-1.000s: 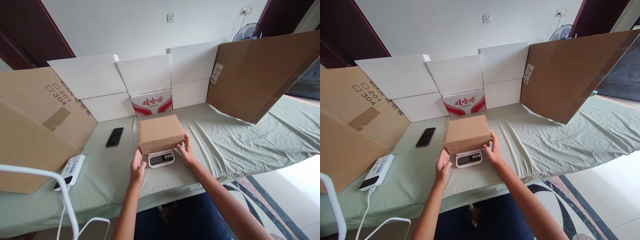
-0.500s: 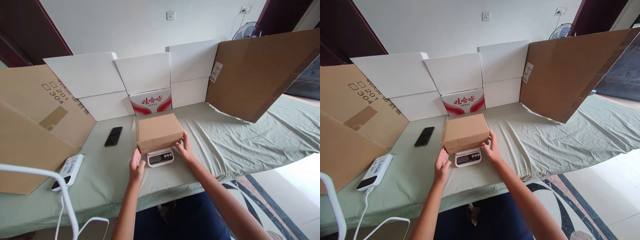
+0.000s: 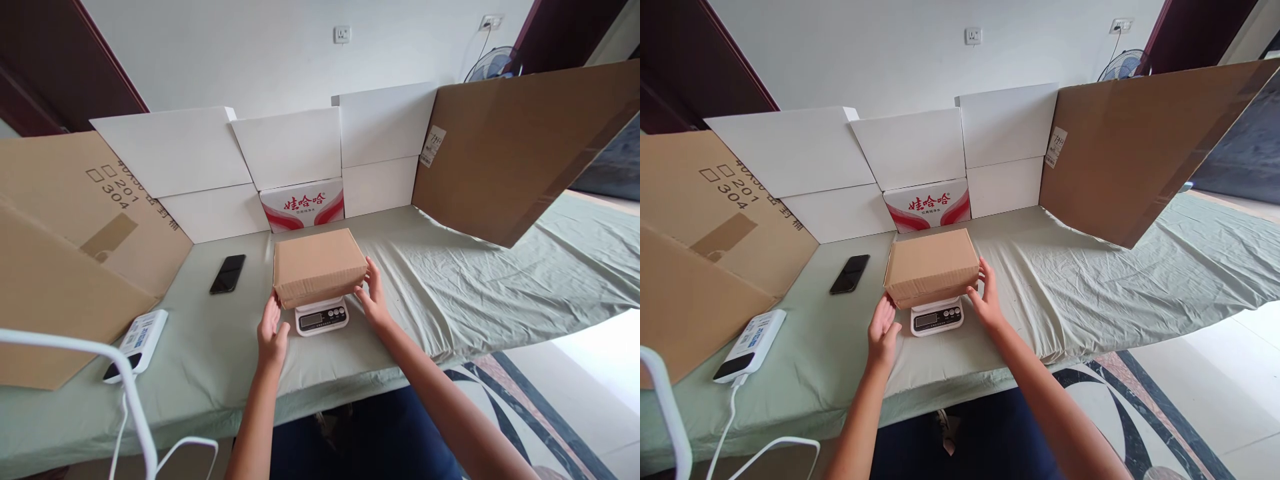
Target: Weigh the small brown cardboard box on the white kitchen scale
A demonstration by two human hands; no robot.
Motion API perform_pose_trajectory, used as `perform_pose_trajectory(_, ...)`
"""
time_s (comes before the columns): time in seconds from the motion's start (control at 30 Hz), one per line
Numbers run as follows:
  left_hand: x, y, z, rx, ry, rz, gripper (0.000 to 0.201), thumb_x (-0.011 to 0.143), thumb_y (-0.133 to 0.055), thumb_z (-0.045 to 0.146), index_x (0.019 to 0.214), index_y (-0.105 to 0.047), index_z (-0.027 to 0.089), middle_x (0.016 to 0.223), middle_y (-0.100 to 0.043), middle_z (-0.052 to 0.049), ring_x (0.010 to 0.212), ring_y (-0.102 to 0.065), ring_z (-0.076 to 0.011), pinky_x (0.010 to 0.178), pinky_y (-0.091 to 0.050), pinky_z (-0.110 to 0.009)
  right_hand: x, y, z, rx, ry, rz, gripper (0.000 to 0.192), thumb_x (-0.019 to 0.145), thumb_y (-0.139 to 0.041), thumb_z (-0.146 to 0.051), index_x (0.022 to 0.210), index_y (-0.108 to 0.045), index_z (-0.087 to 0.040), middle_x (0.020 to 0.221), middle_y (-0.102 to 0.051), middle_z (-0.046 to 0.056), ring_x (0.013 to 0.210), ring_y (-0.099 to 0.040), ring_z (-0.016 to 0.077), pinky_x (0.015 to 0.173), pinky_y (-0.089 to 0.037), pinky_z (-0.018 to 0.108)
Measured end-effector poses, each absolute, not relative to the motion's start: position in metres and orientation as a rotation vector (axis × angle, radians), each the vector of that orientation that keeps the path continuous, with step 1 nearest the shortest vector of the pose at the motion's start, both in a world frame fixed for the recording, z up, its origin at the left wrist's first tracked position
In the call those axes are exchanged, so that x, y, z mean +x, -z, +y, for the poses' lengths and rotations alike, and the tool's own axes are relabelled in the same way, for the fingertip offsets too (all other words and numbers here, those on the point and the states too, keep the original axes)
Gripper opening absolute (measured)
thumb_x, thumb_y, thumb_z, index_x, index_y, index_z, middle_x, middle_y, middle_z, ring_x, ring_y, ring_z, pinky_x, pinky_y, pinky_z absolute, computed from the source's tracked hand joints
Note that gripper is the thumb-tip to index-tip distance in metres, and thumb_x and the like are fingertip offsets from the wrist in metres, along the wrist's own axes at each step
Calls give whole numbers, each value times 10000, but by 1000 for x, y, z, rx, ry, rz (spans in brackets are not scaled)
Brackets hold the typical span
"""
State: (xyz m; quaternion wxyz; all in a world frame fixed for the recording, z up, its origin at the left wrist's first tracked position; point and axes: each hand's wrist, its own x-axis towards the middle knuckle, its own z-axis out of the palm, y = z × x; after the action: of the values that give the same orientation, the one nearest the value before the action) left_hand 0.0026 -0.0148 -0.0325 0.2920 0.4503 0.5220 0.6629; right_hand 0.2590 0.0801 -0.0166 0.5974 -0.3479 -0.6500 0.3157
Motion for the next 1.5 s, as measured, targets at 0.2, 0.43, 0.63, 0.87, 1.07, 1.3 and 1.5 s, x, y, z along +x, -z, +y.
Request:
perform_pose_trajectory(0.2,5,32,-15,1181,-1741,1387,864,729,-650,206,1575,-477,171,1612,-503,-166,1540,-396,-369,1274,-324,-534,260,16,78,-841,-738,-1534,743,989,-546,-604,1635,-258,-380,1599,-444,109,1425,-497,343,1160,-450,598)
perform_pose_trajectory(0.43,-7,29,-5,1232,-1737,1368,843,719,-660,202,1547,-508,170,1589,-532,-165,1538,-400,-381,1271,-324,-552,257,-2,84,-806,-731,-1572,773,987,-579,-587,1652,-240,-385,1637,-436,104,1450,-498,345,1163,-462,582)
perform_pose_trajectory(0.63,-27,-7,66,1271,-1807,1288,849,660,-666,164,1498,-525,179,1560,-554,-179,1527,-429,-368,1273,-324,-535,232,-35,145,-651,-726,-1550,823,958,-612,-614,1641,-268,-312,1609,-482,133,1428,-539,333,1173,-466,533)
perform_pose_trajectory(0.87,-33,16,121,1134,-1741,1352,817,596,-647,172,1408,-568,221,1539,-576,-152,1519,-444,-365,1268,-316,-549,210,7,198,-718,-833,-1524,858,915,-635,-604,1630,-268,-303,1595,-488,130,1403,-542,315,1143,-482,526)
perform_pose_trajectory(1.07,-36,23,122,1102,-1739,1352,817,574,-599,158,1390,-568,190,1535,-572,-167,1499,-472,-357,1254,-342,-537,210,15,198,-723,-960,-1502,851,913,-660,-533,1626,-262,-294,1567,-515,139,1387,-553,310,1145,-478,538)
perform_pose_trajectory(1.3,-37,23,124,1093,-1678,1385,864,576,-593,153,1438,-545,202,1572,-541,-159,1507,-459,-367,1227,-389,-523,208,17,201,-754,-987,-1464,836,911,-675,-498,1623,-277,-317,1568,-521,118,1369,-557,308,1158,-463,553)
perform_pose_trajectory(1.5,-34,22,124,1085,-1697,1349,845,563,-570,151,1405,-540,200,1546,-565,-155,1492,-486,-341,1236,-385,-491,208,21,203,-768,-962,-1484,810,916,-655,-487,1619,-285,-335,1562,-518,103,1361,-564,301,1129,-496,531)
